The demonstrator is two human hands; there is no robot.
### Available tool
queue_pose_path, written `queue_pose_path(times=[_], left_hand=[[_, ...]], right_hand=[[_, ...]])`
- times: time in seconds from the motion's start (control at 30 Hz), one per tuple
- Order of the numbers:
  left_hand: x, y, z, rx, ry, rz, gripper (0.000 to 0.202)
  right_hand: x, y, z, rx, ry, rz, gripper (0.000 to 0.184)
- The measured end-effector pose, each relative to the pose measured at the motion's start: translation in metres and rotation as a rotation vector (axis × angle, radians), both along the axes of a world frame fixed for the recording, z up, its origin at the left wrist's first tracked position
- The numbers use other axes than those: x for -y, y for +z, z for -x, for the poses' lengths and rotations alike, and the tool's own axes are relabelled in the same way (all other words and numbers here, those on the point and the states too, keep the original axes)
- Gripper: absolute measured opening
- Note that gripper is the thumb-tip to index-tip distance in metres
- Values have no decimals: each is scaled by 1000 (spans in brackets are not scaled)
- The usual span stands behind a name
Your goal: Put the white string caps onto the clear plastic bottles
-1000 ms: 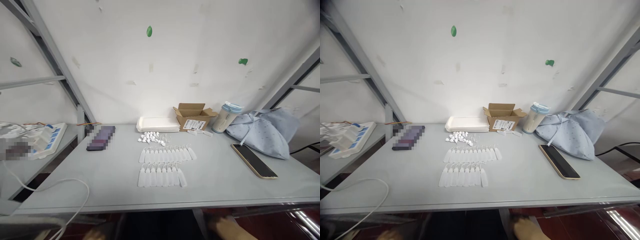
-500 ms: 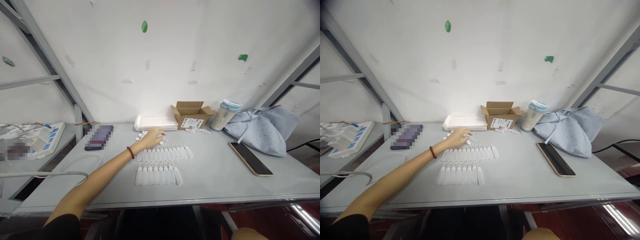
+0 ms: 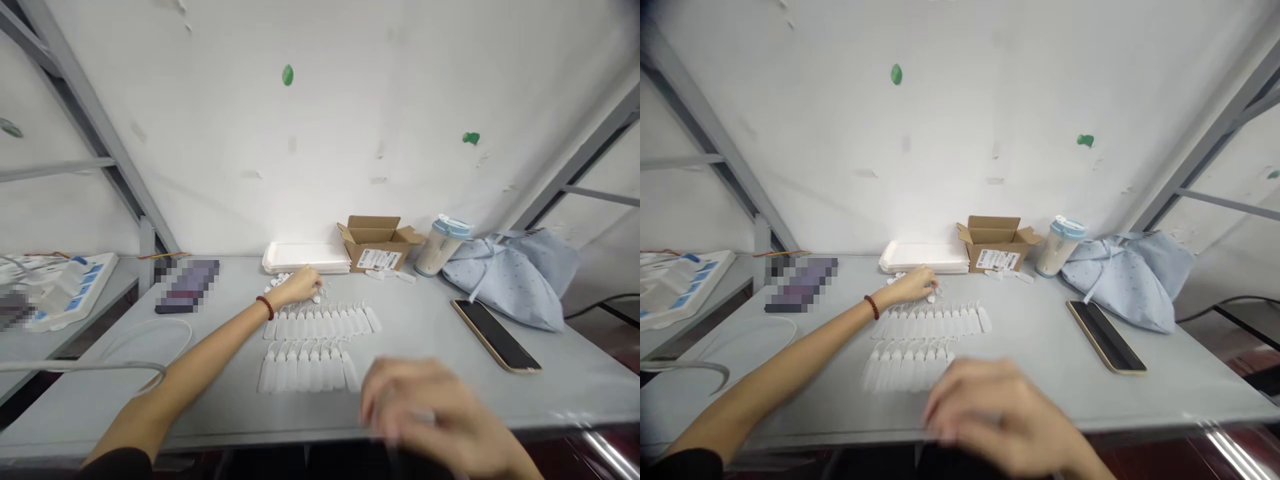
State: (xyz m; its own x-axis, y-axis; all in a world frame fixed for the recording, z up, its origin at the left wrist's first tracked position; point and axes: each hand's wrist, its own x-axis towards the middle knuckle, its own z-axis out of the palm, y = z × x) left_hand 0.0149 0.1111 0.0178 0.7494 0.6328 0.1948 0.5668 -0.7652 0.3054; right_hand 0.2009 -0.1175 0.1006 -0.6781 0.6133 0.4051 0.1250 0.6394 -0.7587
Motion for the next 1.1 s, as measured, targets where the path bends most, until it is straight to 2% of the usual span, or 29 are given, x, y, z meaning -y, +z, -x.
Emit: queue_pose_path(times=[0.07, 0.13, 0.23, 0.33, 0.4, 0.47, 0.6, 0.8, 1.0, 1.1], left_hand=[[3, 1, -3, -19, -16, -8, 31], [5, 2, -7, -29, -21, -5, 33], [6, 3, -9, -9, -12, 45, 25], [5, 4, -5, 84, 10, 139, 18], [3, 4, 0, 194, 44, 203, 15], [1, 6, 6, 324, 109, 258, 13], [4, 11, 22, 566, 289, 363, 21], [23, 15, 49, 770, 485, 469, 28], [40, 12, 63, 854, 558, 448, 24], [48, 11, 65, 793, 565, 265, 20]], right_hand=[[-48, -8, -22, 41, -443, -111, 19], [-104, -22, -47, 116, -746, -193, 19], [-173, -53, -77, 253, -1000, -217, 14], [-199, -89, -98, 357, -1151, -354, 17], [-198, -106, -107, 431, -1192, -463, 20], [-192, -116, -112, 489, -1215, -526, 23], [-189, -121, -116, 561, -1262, -498, 27], [-191, -125, -114, 645, -1207, -428, 25], [-189, -131, -106, 700, -1100, -424, 29], [-189, -133, -103, 721, -1092, -443, 30]])
